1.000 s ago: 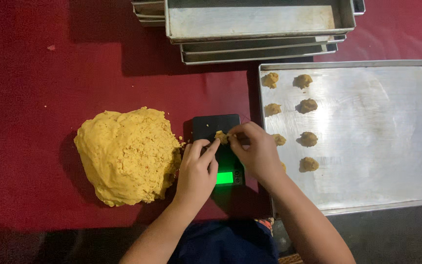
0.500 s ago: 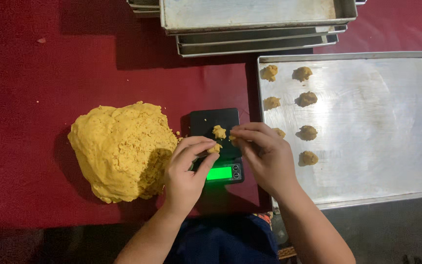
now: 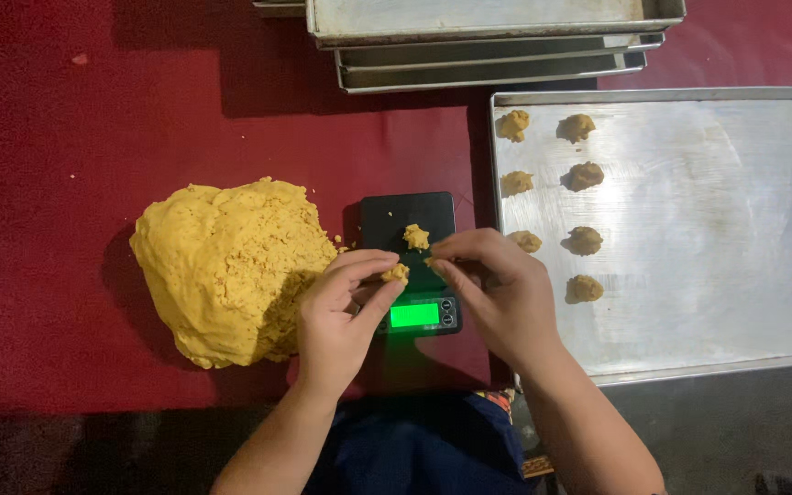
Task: The person portions a large mass of yellow dough into small, uniform pieces using a digital scale. Each piece is weighed, adjusted to the target weight, and then placed onto a metal baking tray.
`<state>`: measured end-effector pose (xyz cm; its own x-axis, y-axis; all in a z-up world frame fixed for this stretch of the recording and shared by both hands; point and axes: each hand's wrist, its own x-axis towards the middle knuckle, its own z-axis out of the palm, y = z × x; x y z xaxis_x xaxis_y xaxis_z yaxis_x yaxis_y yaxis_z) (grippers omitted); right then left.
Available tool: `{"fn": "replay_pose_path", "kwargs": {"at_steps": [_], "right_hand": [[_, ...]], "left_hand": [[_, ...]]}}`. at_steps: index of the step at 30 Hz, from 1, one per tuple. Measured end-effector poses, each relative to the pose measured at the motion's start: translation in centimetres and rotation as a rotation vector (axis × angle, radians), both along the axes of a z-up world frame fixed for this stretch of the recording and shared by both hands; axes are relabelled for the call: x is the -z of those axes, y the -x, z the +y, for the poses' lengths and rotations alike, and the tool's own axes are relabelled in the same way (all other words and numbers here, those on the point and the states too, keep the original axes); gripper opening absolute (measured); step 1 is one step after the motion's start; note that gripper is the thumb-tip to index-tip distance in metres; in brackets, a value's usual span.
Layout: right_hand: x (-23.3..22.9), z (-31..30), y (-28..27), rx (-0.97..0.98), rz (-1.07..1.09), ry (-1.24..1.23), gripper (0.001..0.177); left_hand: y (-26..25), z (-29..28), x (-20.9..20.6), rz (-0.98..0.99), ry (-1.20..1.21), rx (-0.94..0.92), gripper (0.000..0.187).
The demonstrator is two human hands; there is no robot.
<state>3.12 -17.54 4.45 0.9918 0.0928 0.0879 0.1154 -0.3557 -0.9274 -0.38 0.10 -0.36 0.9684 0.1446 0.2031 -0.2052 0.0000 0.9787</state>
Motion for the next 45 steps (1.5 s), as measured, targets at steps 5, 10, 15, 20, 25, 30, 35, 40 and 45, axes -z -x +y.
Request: {"fn": "replay_pose_path", "kwargs": {"at_steps": [5,10,15,20,25,30,35,40,45], "right_hand": [[0.5,1.2,1.0,-0.030,-0.032,-0.002,0.011],[2.1,1.9,1.5,0.024,0.086,-0.038,0.018],[1.1,2.3,1.5,0.002,0.078,0.023,0.028],[2.6,0.1,-1.0,-0.010,-0.194,0.447,0.030],[5.1,0.0,-2.1,-0.424,-0.400,0.726,0.031],[6.9,0.5,-2.3,-0.433,-0.457,0.847,0.028],[6.8,-0.9,-2.0,-0.328,-0.381,0.717,0.027],[4.4,-6.3,1.2,-0.004,-0.147,0.246,0.025],[4.2,-13.9,6.0,0.166,0.127,0.332,0.037]], "left_hand": [[-0.1,-0.2,-0.4,-0.003,0.010,0.019,0.021],[0.0,0.1,0.2,-0.120,-0.208,-0.036,0.024],[-0.1,-0.1,-0.3,-0.245,-0.403,-0.204,0.021],[-0.4,0.1,2.6,-0.292,-0.401,-0.300,0.025],[-0.4,-0.5,3.8,-0.444,-0.494,-0.350,0.025],[-0.3,-0.7,4.5,-0.458,-0.500,-0.313,0.024],[-0.5,-1.2,3.7,-0.465,-0.456,-0.237,0.026],[0.0,-3.8,2.5,-0.376,-0.421,-0.008,0.018],[0.2,-7.6,2.6,-0.326,-0.343,0.185,0.021]]}}
